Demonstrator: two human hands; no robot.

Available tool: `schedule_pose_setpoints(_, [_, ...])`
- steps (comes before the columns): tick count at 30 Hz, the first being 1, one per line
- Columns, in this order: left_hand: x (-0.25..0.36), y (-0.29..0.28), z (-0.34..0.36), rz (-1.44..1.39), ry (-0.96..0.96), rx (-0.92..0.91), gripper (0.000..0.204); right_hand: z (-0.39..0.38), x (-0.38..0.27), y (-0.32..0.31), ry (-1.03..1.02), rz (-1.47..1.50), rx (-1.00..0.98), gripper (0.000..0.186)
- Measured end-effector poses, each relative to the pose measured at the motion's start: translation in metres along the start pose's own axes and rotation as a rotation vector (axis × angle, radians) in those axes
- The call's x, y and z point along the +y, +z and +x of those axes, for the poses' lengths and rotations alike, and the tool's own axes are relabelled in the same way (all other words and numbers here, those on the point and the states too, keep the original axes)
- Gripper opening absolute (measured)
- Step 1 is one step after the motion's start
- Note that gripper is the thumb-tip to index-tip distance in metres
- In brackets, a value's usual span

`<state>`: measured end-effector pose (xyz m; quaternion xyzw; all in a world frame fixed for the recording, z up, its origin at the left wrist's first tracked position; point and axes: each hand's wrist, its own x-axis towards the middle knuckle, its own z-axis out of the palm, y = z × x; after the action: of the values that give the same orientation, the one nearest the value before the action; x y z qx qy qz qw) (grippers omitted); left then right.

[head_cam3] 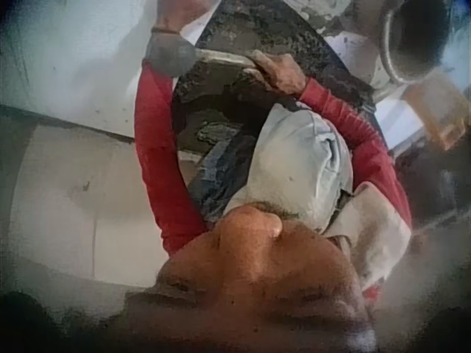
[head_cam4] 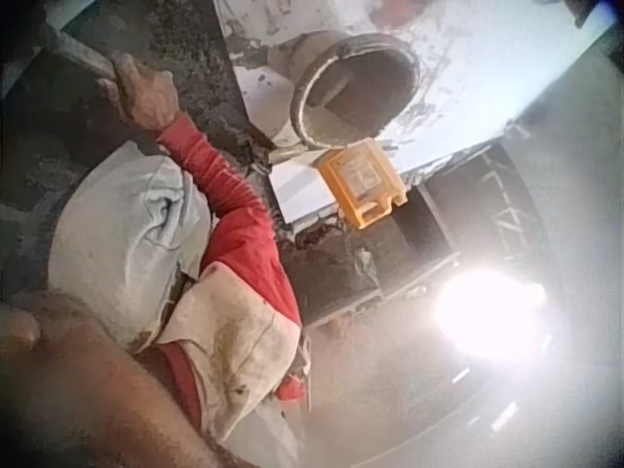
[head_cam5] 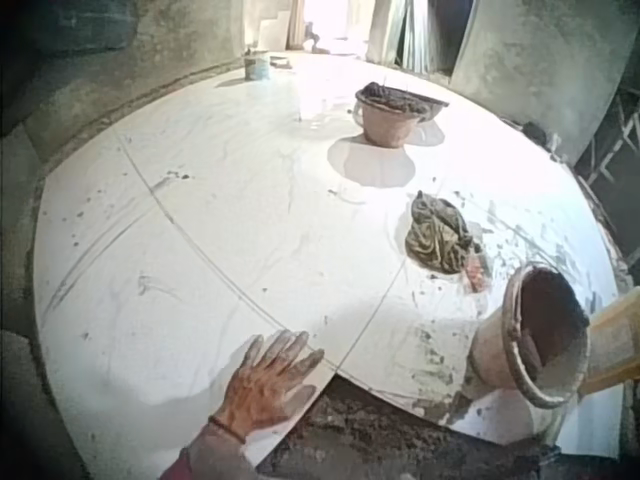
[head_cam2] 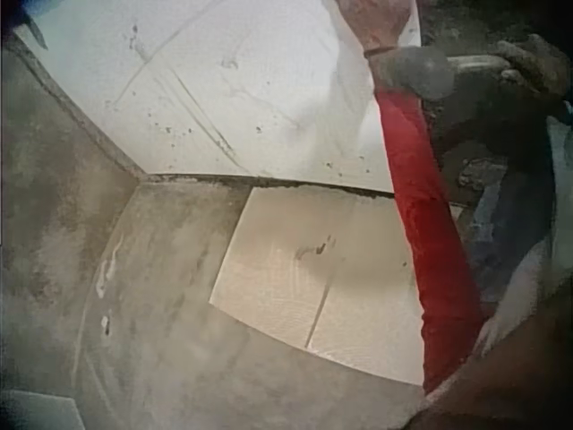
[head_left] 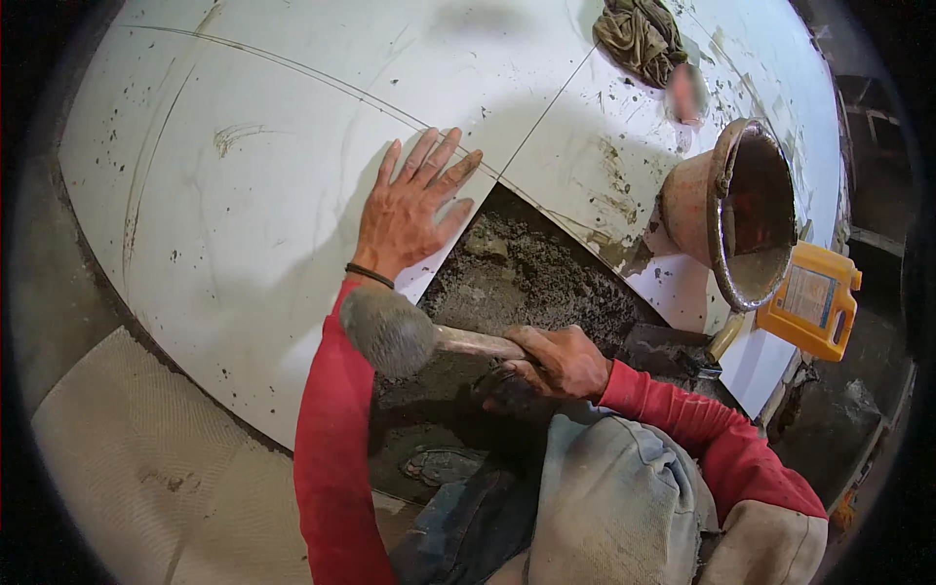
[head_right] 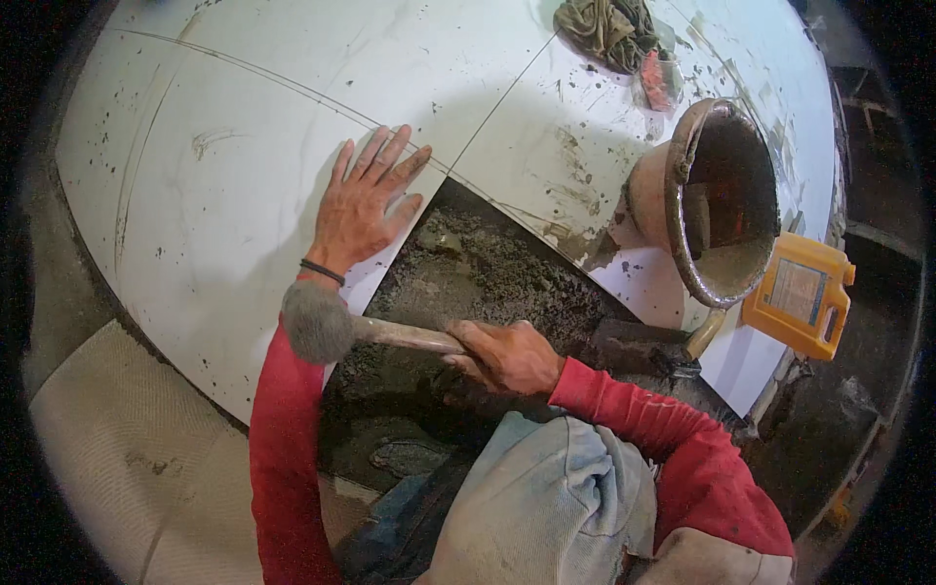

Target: The person places a large white tile onto a prepared mortar bed, wipes the tile surface with a cloth, hits the tile repeatedly with a rubber mallet to level it, and uses a small scraping tool to clean excess mortar from the seams between tiles.

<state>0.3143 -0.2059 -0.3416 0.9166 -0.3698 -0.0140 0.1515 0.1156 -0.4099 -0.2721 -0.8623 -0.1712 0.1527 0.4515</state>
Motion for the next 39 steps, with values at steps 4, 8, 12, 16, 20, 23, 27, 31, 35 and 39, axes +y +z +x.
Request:
schedule_pose_setpoints(4, [-0.023,-0.009,0.006,0.034,0.049,-0.003,0.048,-0.004,0.005,-0.003,0.009,-0.101,-0.015,0.040])
schedule_pose_setpoints(8, [-0.047,-0.013,0.019,0.065,0.072,-0.008,0.046,-0.001,-0.002,-0.001,0.010,-0.100,-0.033,0.041])
schedule_pose_setpoints(12, [-0.074,-0.020,0.015,0.124,0.063,-0.006,0.048,0.020,-0.018,0.001,-0.178,-0.007,-0.011,0.039])
schedule_pose_setpoints(16, [-0.079,-0.023,0.023,0.096,0.102,-0.014,0.049,0.026,0.002,0.016,0.008,-0.133,-0.273,0.037])
schedule_pose_setpoints(20, [-0.084,-0.023,0.017,0.093,0.095,-0.016,0.050,0.034,-0.025,0.013,-0.062,-0.169,-0.328,0.034])
schedule_pose_setpoints(23, [-0.084,-0.020,0.015,0.128,0.093,-0.012,0.051,0.028,-0.010,0.022,-0.121,-0.126,-0.319,0.032])
schedule_pose_setpoints(27, [-0.083,-0.020,0.022,0.112,0.101,-0.019,0.049,0.029,0.002,0.021,-0.062,-0.232,-0.391,0.029])
schedule_pose_setpoints(31, [-0.087,-0.020,0.020,0.148,0.102,-0.013,0.050,0.029,0.001,0.023,-0.134,-0.210,-0.348,0.031])
schedule_pose_setpoints(35, [-0.082,-0.023,0.018,0.139,0.084,-0.033,0.051,0.032,0.005,0.031,-0.034,-0.291,-0.391,0.033])
schedule_pose_setpoints(39, [-0.087,-0.027,0.002,0.147,0.010,0.015,0.054,0.034,0.003,0.035,-0.005,-0.295,-0.376,0.033])
